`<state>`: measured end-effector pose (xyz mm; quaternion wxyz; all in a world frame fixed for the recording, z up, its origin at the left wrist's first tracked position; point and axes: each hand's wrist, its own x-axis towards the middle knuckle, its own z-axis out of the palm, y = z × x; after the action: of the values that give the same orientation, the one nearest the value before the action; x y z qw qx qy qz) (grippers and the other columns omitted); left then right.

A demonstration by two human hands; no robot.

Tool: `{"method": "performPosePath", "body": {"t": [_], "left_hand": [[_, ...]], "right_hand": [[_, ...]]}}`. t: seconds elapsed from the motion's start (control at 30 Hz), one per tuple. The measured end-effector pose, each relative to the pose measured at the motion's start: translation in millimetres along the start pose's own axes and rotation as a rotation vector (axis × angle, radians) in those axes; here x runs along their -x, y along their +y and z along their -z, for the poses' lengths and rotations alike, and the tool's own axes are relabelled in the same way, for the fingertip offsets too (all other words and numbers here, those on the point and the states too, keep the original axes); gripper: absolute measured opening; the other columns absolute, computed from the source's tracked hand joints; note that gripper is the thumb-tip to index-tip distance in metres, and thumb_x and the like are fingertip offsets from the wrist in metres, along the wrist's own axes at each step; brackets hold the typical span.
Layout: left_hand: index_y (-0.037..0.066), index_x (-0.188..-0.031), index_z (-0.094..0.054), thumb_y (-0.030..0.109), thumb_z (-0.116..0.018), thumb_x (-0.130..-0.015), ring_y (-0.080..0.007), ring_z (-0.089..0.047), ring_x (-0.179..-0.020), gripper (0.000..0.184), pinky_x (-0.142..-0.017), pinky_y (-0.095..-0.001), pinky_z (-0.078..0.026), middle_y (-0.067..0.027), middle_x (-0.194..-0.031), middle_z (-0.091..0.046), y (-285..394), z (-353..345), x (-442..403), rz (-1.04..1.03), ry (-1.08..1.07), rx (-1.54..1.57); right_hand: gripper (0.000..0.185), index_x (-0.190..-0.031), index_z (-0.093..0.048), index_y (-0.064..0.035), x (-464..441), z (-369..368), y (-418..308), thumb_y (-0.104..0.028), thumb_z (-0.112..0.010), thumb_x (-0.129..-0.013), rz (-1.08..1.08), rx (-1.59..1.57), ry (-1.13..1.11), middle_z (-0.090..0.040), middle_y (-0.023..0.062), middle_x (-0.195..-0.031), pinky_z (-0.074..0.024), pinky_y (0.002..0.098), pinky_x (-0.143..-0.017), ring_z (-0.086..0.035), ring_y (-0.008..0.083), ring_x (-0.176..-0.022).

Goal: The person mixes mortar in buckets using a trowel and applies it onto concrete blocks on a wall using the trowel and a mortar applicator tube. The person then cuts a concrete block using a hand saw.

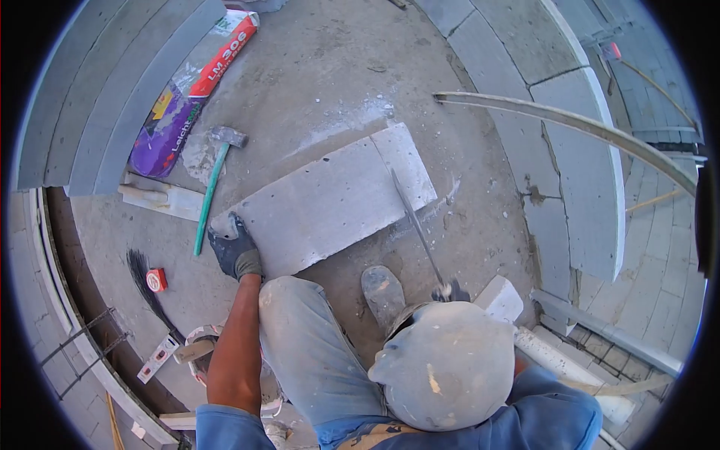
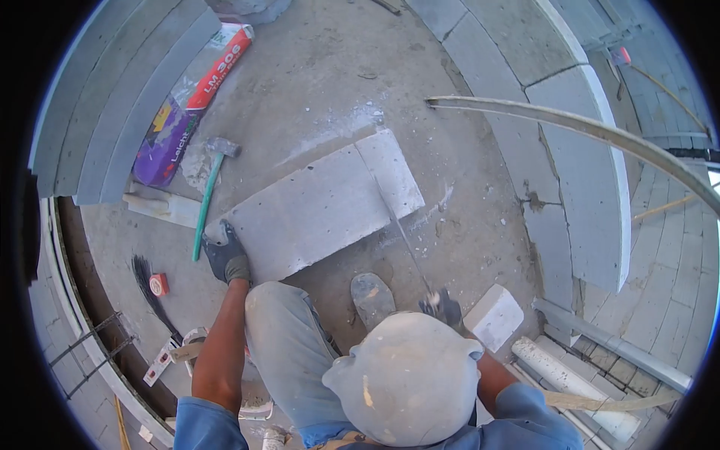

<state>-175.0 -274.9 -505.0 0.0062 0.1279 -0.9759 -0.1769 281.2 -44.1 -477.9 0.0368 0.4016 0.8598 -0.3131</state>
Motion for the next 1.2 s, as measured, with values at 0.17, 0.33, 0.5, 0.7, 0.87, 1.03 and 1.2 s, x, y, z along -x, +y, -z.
{"method": "performPosePath", "body": {"t": [0.17,0.33,0.5,0.7,0.87,1.03,1.2], "left_hand": [[0.004,-0.144,-0.045,0.062,-0.06,-0.087,-0.0357,-0.053,-0.128,0.083,-0.105,-0.0433,-0.042,-0.0186,-0.142,-0.053,-8.9,-11.5,-3.5,-0.04,0.014,0.035],[0.002,-0.143,-0.045,0.063,-0.057,-0.087,-0.0358,-0.052,-0.129,0.084,-0.106,-0.0426,-0.041,-0.0204,-0.142,-0.052,-7.1,-6.5,0.0,-0.026,-0.018,0.045],[0.001,-0.143,-0.045,0.065,-0.056,-0.088,-0.0362,-0.051,-0.13,0.085,-0.106,-0.043,-0.041,-0.0211,-0.143,-0.051,-4.2,-4.9,-6.3,-0.016,-0.024,-0.001],[0.001,-0.143,-0.046,0.065,-0.055,-0.088,-0.0364,-0.052,-0.129,0.085,-0.106,-0.0429,-0.042,-0.0211,-0.14,-0.053,-7.4,-9.9,-6.5,-0.027,-0.013,-0.021],[0.001,-0.141,-0.047,0.065,-0.054,-0.088,-0.0373,-0.053,-0.128,0.083,-0.105,-0.0441,-0.042,-0.0213,-0.14,-0.053,-5.9,-9.2,-6.8,-0.043,-0.008,-0.013],[0.001,-0.141,-0.048,0.066,-0.053,-0.088,-0.0379,-0.052,-0.128,0.084,-0.105,-0.0438,-0.042,-0.0222,-0.141,-0.053,3.9,1.5,5.3,-0.004,-0.029,-0.014],[0.001,-0.144,-0.046,0.069,-0.05,-0.088,-0.0374,-0.05,-0.131,0.088,-0.108,-0.0432,-0.04,-0.0225,-0.144,-0.05,3.6,0.1,2.3,0.0,-0.037,-0.009]], "right_hand": [[0.026,-0.099,-0.056,-0.0038,-78.8,5.8,-42.1,-0.025,-0.069,-0.091,0.131,0.008,-0.001,-0.066,0.0172,-0.073,-0.0517,0.0421,-0.057,-0.067,0.0353,-0.067],[0.022,-0.094,-0.058,-0.0031,-126.1,9.6,-70.6,-0.022,-0.069,-0.09,0.213,-0.057,0.139,-0.065,0.0201,-0.077,-0.0502,0.044,-0.058,-0.066,0.0378,-0.069],[0.026,-0.094,-0.058,-0.0031,-33.1,3.8,-35.5,-0.025,-0.07,-0.089,0.059,-0.051,0.059,-0.064,0.0184,-0.07,-0.0511,0.0432,-0.055,-0.065,0.0347,-0.061],[0.031,-0.093,-0.059,-0.0014,-85.3,3.4,-53.3,-0.029,-0.071,-0.087,0.109,-0.097,0.093,-0.066,0.0192,-0.072,-0.0505,0.0456,-0.053,-0.065,0.0388,-0.061],[0.028,-0.101,-0.057,-0.0009,-135.6,-4.4,-64.5,-0.023,-0.069,-0.089,0.299,-0.147,0.201,-0.067,0.0205,-0.076,-0.0508,0.0453,-0.057,-0.067,0.0404,-0.066],[0.029,-0.105,-0.055,0.0002,-104.4,65.4,-116.5,-0.023,-0.067,-0.091,0.322,-0.204,0.301,-0.067,0.0184,-0.075,-0.0503,0.0421,-0.055,-0.068,0.0375,-0.067],[0.033,-0.108,-0.054,0.0023,-96.5,22.0,-65.4,-0.024,-0.066,-0.092,0.166,-1.414,0.1,-0.068,0.0168,-0.078,-0.0509,0.0397,-0.057,-0.068,0.0356,-0.07]]}}
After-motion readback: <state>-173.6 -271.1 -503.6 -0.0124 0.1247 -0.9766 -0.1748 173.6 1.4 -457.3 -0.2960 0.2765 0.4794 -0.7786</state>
